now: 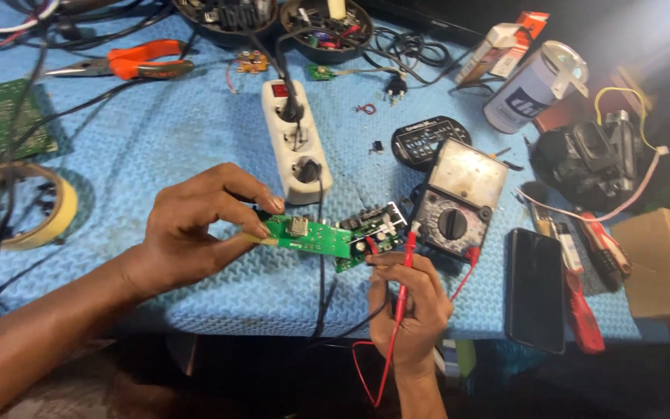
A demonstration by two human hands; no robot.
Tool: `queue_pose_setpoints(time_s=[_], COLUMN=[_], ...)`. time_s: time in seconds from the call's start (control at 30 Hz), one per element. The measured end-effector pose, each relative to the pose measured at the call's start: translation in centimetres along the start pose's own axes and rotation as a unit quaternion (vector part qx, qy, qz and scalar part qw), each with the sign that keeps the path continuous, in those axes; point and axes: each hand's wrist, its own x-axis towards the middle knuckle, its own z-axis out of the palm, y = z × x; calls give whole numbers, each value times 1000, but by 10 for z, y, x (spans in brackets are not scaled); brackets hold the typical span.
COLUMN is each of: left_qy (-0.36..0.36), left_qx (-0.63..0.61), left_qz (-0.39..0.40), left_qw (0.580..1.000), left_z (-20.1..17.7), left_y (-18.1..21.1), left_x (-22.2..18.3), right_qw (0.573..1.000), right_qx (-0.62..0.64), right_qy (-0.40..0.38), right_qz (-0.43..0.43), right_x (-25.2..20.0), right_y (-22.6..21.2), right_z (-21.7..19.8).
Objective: Testing components on a circuit board using a multimeter for diagnostic purposes.
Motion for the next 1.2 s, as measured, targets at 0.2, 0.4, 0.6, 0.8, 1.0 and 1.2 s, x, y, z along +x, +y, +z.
queue_pose_setpoints(time_s=[0.2,0.4,0.6,0.8,1.0,1.2], left_qy=[-10,-39,-94,-98,-124,-130], left_qx=[-19,-7,4,22,28,13], left_qz=[1,3,73,79,99,89], left_qw=[1000,999,993,992,987,987], left_z=[28,33,32,26,27,25], left_y=[-5,-8,-13,-10,-14,-15], left_x=[2,-3,-3,0,-3,-2], right_qw=[999,997,998,999,998,997], right_qx=[-43,-74,-54,-40,-64,-78], right_qy=[5,16,26,30,17,18], right_qz=[-4,7,19,8,16,12], right_x=[-9,-22,-23,-13,-17,-17], right_y=[15,24,24,15,16,16], right_z=[-1,-4,-3,-1,-1,-1])
